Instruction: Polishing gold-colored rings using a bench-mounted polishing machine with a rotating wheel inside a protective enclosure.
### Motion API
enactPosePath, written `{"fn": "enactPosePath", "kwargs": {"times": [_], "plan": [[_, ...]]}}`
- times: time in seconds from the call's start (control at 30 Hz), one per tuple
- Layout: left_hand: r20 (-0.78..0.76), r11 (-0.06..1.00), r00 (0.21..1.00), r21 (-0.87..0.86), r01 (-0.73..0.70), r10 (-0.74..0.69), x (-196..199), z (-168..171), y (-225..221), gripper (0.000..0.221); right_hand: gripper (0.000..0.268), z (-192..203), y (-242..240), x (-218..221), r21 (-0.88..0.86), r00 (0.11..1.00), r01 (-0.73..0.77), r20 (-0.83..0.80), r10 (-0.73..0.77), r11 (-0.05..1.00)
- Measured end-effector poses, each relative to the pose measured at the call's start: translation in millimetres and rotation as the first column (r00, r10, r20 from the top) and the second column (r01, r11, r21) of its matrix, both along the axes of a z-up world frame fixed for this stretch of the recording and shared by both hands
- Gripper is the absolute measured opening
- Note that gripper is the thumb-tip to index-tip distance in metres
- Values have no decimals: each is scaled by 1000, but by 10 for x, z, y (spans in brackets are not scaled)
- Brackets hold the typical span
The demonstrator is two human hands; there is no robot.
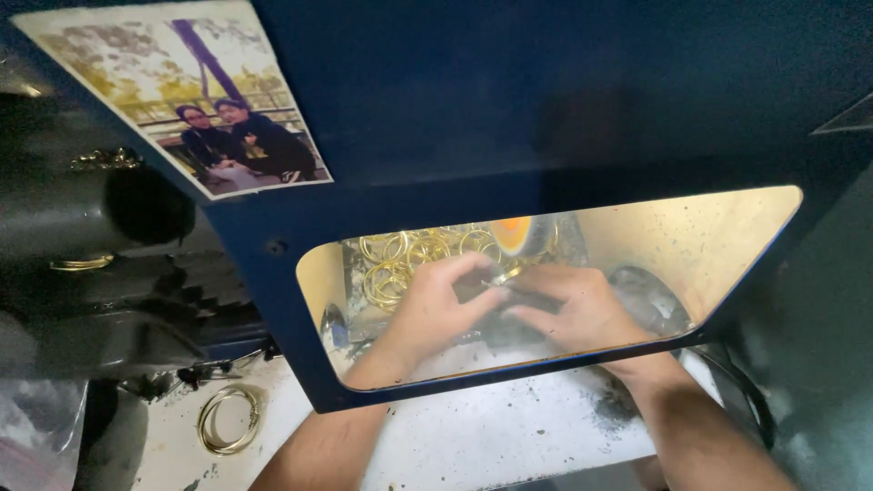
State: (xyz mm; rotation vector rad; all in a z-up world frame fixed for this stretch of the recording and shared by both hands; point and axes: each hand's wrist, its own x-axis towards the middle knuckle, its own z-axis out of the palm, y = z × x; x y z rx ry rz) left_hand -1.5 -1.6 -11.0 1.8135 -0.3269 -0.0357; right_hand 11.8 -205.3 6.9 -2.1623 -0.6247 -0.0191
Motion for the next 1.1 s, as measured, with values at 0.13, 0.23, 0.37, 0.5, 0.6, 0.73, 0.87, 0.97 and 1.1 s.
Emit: {"fn": "enactPosePath", "kwargs": {"times": [0.13,0.23,0.37,0.5,0.6,0.73,0.87,0.97,1.1], "plan": [[25,1000,1000,-2,-6,7,51,-36,65,20,14,40,-72,25,-38,993,109,53,-107,993],[10,999,999,-16,-35,35,44,35,94,23,24,-91,-156,112,-46,960,204,208,-190,978],[-3,997,999,-65,-34,34,31,97,83,26,13,2,-58,65,47,984,167,62,-170,985],[-41,988,997,-138,-70,65,40,7,106,21,16,-34,-99,80,106,978,200,-80,-192,974],[3,973,994,-204,-111,114,24,-19,61,16,14,-61,-64,42,141,969,237,-107,-224,961],[21,964,983,-197,-177,184,30,-74,21,15,14,16,99,-9,177,963,261,-113,-243,949],[41,956,978,-221,-193,207,-17,-44,47,16,16,-61,90,-2,203,965,257,-112,-238,945],[68,962,978,-208,-178,196,-10,-32,138,16,16,-78,153,-25,224,968,251,-90,-236,942],[172,989,981,-129,-67,88,29,168,205,16,9,65,77,-86,191,969,218,75,-236,957]]}}
